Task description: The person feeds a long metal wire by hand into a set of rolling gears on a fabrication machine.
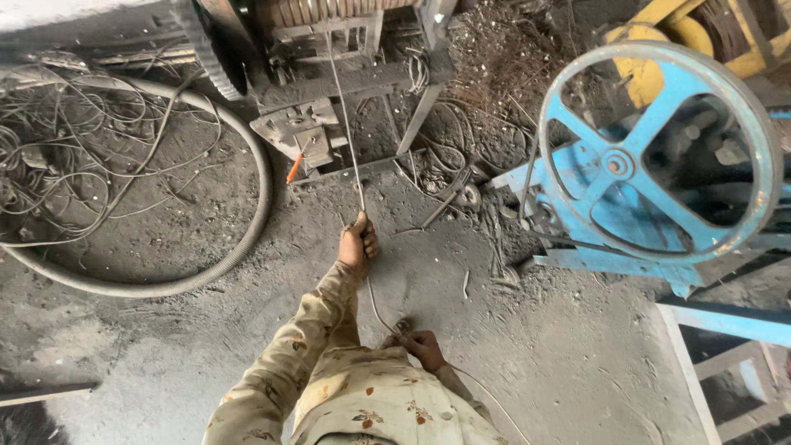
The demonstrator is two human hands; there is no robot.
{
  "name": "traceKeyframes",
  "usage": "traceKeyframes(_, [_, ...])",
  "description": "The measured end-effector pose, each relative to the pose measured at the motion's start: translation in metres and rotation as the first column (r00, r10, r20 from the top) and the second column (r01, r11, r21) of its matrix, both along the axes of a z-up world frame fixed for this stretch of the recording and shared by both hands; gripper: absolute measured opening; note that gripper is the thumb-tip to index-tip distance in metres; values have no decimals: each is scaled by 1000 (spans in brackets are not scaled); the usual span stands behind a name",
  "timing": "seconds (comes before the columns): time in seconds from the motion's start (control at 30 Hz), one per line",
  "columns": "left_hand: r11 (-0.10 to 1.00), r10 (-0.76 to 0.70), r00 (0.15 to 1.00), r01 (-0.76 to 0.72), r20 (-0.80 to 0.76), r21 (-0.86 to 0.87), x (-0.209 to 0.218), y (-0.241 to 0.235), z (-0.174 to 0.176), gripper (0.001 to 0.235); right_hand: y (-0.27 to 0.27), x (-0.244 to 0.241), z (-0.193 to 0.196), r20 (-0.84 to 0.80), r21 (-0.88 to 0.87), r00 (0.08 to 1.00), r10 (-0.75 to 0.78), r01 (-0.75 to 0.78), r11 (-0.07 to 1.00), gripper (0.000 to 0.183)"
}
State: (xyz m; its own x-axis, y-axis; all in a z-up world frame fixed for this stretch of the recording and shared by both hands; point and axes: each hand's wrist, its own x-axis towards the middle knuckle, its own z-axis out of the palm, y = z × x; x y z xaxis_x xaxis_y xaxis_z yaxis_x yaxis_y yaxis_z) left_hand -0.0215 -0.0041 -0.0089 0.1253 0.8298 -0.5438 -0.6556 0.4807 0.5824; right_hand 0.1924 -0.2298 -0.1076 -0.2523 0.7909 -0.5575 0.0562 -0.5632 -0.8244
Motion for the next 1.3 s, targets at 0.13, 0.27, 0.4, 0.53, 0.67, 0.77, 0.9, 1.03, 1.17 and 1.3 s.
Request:
traceKeyframes(0.13, [992,-60,998,60,5,-107,16,-30,-6,40,-33,17,2,19,13,1000,15,-16,1000,35])
traceKeyframes(0.27, [997,-35,993,41,110,-58,16,-68,-12,37,-61,19,3,19,-33,999,31,-30,999,33])
traceKeyframes(0.4, [988,-42,974,73,222,-133,23,-95,-16,38,-65,21,5,46,-46,999,26,-24,999,32])
traceKeyframes(0.53, [993,-20,969,47,248,-104,18,-114,-19,36,-57,20,3,86,-56,996,31,-26,998,30])
traceKeyframes(0.67, [1000,5,972,-2,236,-14,2,-34,-8,28,-11,6,-9,120,-1,993,-6,6,1000,29])
traceKeyframes(0.77, [999,23,963,-15,268,-32,-20,86,8,32,67,-22,-30,13,66,995,-97,95,993,28])
traceKeyframes(0.9, [1000,18,993,-15,120,-19,-40,172,11,25,133,-56,-53,-216,-14,957,-196,197,980,34])
traceKeyframes(1.03, [999,22,959,-13,284,-33,-35,166,-10,21,133,-57,-53,-328,-29,923,-201,203,979,35])
traceKeyframes(1.17, [998,28,972,-15,234,-57,-28,152,-24,22,114,-49,-45,-251,13,954,-165,174,985,37])
traceKeyframes(1.3, [1000,23,958,-16,287,-24,-20,121,-24,26,78,-41,-32,-143,138,984,-106,126,982,41])
